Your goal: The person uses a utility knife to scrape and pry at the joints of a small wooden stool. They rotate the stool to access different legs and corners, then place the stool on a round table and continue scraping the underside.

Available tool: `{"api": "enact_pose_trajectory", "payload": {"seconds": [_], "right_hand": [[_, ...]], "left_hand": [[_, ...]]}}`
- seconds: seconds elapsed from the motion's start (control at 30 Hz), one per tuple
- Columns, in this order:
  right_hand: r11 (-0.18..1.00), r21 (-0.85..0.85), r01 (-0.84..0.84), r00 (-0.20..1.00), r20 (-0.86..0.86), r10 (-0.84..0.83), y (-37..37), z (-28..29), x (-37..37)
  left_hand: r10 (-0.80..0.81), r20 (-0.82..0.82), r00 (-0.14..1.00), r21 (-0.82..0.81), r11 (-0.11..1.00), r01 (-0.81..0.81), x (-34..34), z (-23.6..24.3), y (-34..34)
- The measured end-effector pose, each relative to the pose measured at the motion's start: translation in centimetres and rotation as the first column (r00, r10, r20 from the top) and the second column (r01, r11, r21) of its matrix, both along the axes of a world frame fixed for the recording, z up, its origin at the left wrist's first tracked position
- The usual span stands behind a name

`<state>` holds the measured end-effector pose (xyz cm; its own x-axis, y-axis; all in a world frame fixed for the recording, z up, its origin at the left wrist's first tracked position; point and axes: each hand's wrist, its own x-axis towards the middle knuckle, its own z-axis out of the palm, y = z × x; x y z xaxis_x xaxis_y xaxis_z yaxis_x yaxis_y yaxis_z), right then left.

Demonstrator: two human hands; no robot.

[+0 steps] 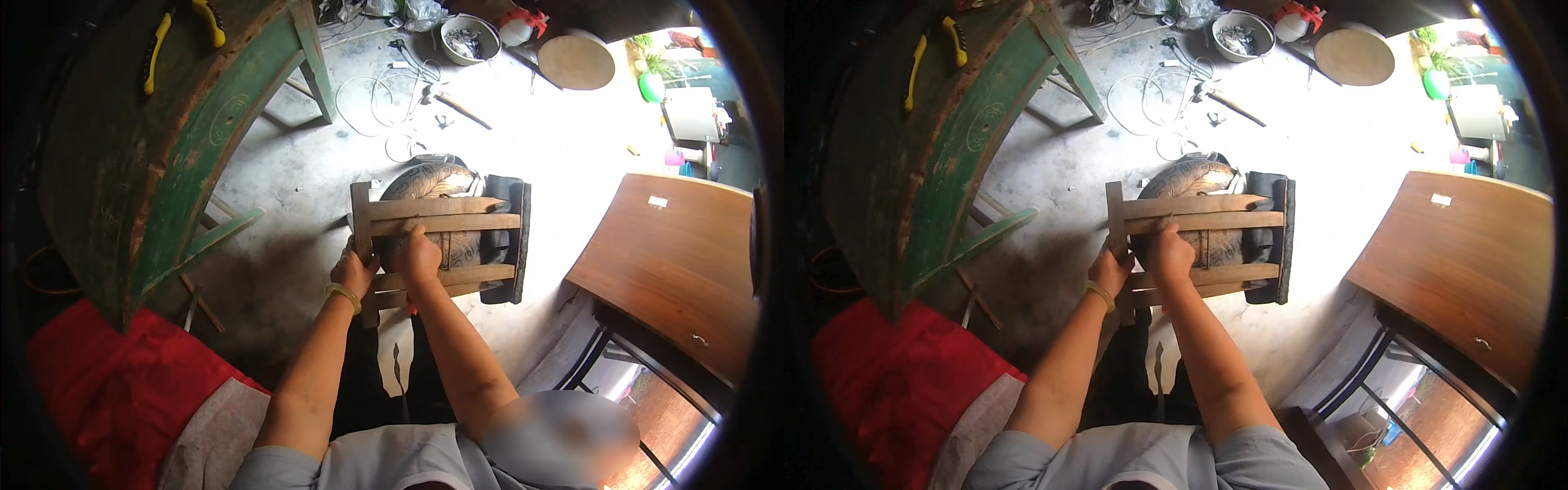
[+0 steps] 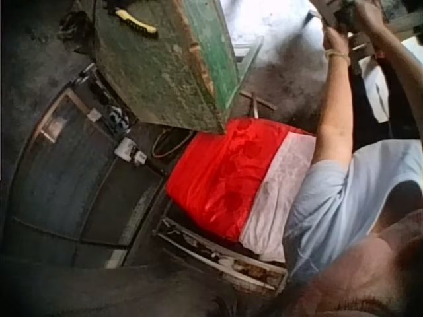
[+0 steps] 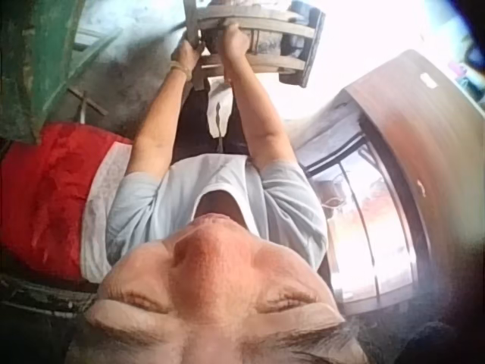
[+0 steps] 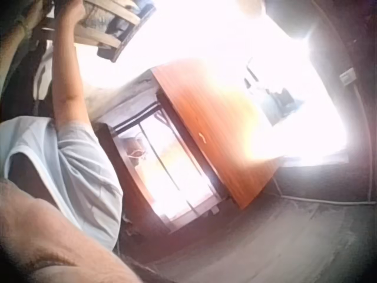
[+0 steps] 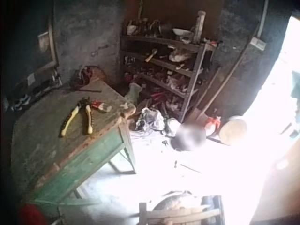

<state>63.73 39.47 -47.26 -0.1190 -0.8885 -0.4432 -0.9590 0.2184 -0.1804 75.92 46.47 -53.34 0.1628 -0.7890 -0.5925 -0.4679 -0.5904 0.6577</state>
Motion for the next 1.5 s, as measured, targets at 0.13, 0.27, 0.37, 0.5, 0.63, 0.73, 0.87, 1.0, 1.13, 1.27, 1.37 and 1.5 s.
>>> {"api": "enact_pose_trajectory", "payload": {"seconds": [0.13,0.27,0.37,0.5,0.63,0.73,0.87,1.0,1.13,1.27,1.37,1.5], "right_hand": [[0.973,-0.074,-0.220,0.970,0.089,0.226,1.3,-1.1,1.0],[0.979,-0.047,-0.197,0.975,0.100,0.201,1.3,-1.1,-0.1],[0.998,-0.053,-0.027,1.000,0.014,0.028,-0.3,0.8,-1.7],[0.999,-0.012,-0.044,0.996,0.077,0.044,0.1,0.0,-0.5],[0.945,-0.091,-0.314,0.932,0.159,0.325,1.9,-1.9,2.9],[0.947,-0.196,-0.255,0.940,0.178,0.290,2.5,-0.7,0.2],[0.945,-0.273,-0.178,0.913,0.313,0.262,2.5,2.1,0.1],[0.977,-0.200,-0.076,0.932,0.335,0.141,4.2,2.1,-4.4],[0.997,-0.050,-0.050,0.962,0.265,0.061,5.5,3.8,-8.6],[0.998,0.054,-0.018,0.971,0.238,0.005,8.2,4.5,-11.6],[0.998,-0.011,-0.065,0.976,0.208,0.066,10.7,4.5,-13.3],[0.998,0.049,-0.029,0.976,0.218,0.018,14.1,1.5,-16.3]], "left_hand": [[0.044,-0.106,0.993,-0.042,0.998,-0.049,-0.4,-0.5,-0.1],[0.027,-0.080,0.996,-0.061,0.998,-0.032,-0.1,-0.4,0.0],[-0.003,0.046,0.999,0.010,1.000,0.003,-0.1,-0.5,0.3],[-0.001,-0.118,0.993,0.027,1.000,0.004,-0.4,1.3,-0.6],[-0.141,-0.159,0.977,-0.339,0.937,0.079,0.5,-3.7,-0.2],[-0.115,-0.189,0.975,-0.243,0.968,0.067,-0.5,-1.4,-0.4],[0.043,-0.443,0.895,-0.188,0.972,-0.139,1.8,-5.2,1.1],[0.283,-0.229,0.931,-0.212,0.919,-0.331,-0.4,1.0,1.8],[0.215,0.009,0.977,-0.439,0.878,-0.189,0.7,4.0,2.7],[0.078,-0.051,0.996,-0.504,0.859,-0.093,-1.5,6.5,3.7],[0.000,-0.108,0.994,-0.438,0.898,-0.047,-4.4,9.1,3.8],[-0.030,-0.179,0.983,-0.473,0.879,-0.059,-7.5,8.0,5.0]]}}
